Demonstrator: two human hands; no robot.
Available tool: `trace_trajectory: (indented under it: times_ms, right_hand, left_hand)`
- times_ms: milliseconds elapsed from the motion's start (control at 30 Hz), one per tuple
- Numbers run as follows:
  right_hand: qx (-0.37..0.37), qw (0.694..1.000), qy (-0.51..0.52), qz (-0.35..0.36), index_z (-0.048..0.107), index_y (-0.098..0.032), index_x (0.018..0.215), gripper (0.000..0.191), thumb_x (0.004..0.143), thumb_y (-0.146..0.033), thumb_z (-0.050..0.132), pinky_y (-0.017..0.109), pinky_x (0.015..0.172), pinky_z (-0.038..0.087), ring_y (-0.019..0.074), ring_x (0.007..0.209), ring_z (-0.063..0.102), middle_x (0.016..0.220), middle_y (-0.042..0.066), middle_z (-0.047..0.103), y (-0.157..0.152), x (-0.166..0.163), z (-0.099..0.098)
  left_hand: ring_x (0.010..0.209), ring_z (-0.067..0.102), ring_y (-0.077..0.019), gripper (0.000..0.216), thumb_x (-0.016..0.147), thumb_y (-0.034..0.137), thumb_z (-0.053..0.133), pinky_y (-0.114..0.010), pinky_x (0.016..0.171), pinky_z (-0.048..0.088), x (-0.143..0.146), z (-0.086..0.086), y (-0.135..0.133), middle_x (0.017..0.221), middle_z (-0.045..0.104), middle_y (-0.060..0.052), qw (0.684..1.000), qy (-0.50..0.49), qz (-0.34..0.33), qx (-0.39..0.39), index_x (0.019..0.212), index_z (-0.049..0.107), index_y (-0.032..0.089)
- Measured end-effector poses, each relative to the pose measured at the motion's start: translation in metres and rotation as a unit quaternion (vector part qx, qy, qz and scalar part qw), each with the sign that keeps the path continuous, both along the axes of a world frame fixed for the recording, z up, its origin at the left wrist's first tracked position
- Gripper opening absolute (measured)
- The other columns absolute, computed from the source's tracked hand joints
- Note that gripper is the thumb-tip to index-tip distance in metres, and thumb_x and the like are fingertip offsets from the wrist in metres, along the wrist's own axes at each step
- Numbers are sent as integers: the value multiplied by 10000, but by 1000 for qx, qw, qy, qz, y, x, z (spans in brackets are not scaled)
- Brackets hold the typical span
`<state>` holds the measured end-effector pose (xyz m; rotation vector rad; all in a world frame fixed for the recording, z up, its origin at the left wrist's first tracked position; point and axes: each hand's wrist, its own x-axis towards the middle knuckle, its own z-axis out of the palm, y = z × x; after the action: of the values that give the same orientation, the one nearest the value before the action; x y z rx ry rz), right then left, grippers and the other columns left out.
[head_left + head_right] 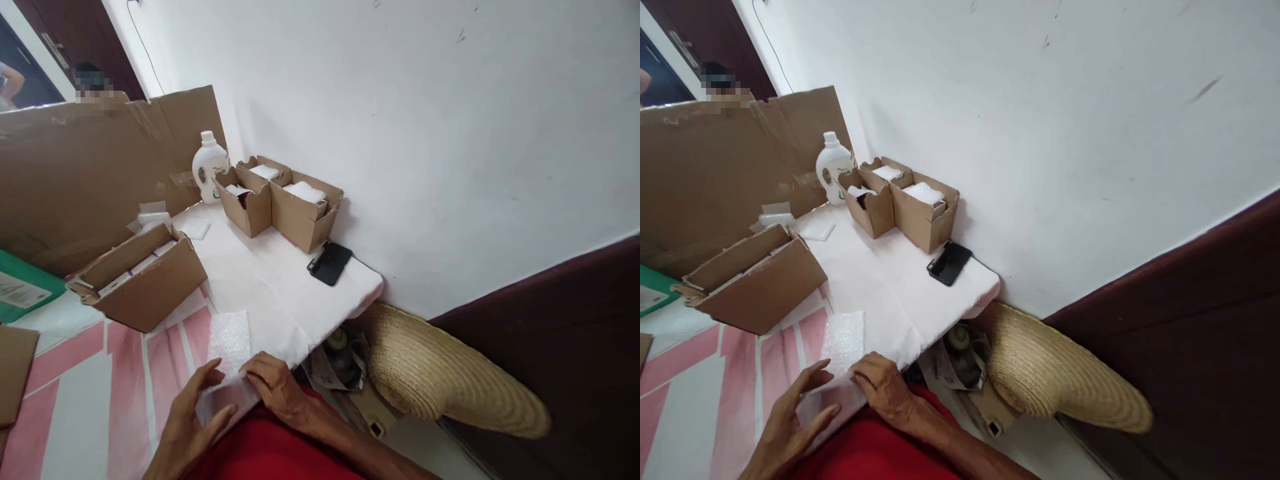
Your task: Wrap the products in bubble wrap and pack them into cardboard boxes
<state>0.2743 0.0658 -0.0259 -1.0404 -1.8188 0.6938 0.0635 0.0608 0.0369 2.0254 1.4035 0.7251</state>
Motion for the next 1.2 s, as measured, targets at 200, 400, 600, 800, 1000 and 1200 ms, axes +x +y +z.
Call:
trace_trajectory:
  times_ms: [200, 400, 600, 800, 1000, 1200]
  right_hand:
    - [-98, 988, 59, -101, 634, -193, 830, 145, 898, -80, 572, 259, 700, 465, 162, 735, 613, 785, 12, 663, 11, -10, 8]
    - [-77, 984, 39, -153, 608, -187, 995, 247, 818, -19, 572, 290, 747, 510, 191, 825, 619, 892, 45, 634, 14, -15, -3]
    - [-56, 983, 24, -173, 539, -193, 1201, 456, 794, 14, 529, 312, 757, 546, 194, 821, 609, 898, 34, 600, 12, -20, -12]
    - [-26, 986, 18, -163, 542, -193, 1164, 394, 824, 2, 497, 353, 822, 560, 214, 913, 607, 999, 75, 592, 11, -17, -5]
    - [46, 993, -96, -41, 554, -176, 1291, 463, 860, -226, 714, 524, 1067, 462, 314, 1215, 538, 1330, 159, 587, 7, 8, 4]
    - [66, 991, -119, -3, 635, -190, 1057, 169, 916, -118, 577, 470, 947, 505, 274, 1081, 564, 1136, 118, 668, 10, 23, 20]
  left_hand:
    - [756, 685, -212, 421, 817, 616, 634, -301, 687, 569, -5, -18, 12, 796, 719, -29, 984, -71, 131, -95, 883, 686, 203]
    - [660, 630, -170, 592, 849, 631, 577, -286, 641, 524, 9, -36, 13, 748, 647, 18, 979, -44, 195, -32, 1249, 598, 195]
    - [786, 663, -204, 573, 939, 512, 517, -338, 675, 558, 20, -44, 7, 970, 672, -59, 967, 62, 213, 126, 1410, 482, 186]
    - [1108, 630, -242, 320, 938, 267, 606, -389, 948, 486, 17, -42, 3, 1179, 687, -93, 931, 184, 16, 316, 1256, 622, 236]
    - [1010, 662, -213, 296, 964, 168, 493, -328, 822, 503, 9, -37, 12, 1102, 737, -72, 935, 170, -44, 309, 1204, 659, 215]
    - [824, 681, -168, 235, 969, 199, 496, -297, 746, 521, 7, -17, 17, 904, 747, -25, 961, 104, -53, 250, 1113, 678, 236]
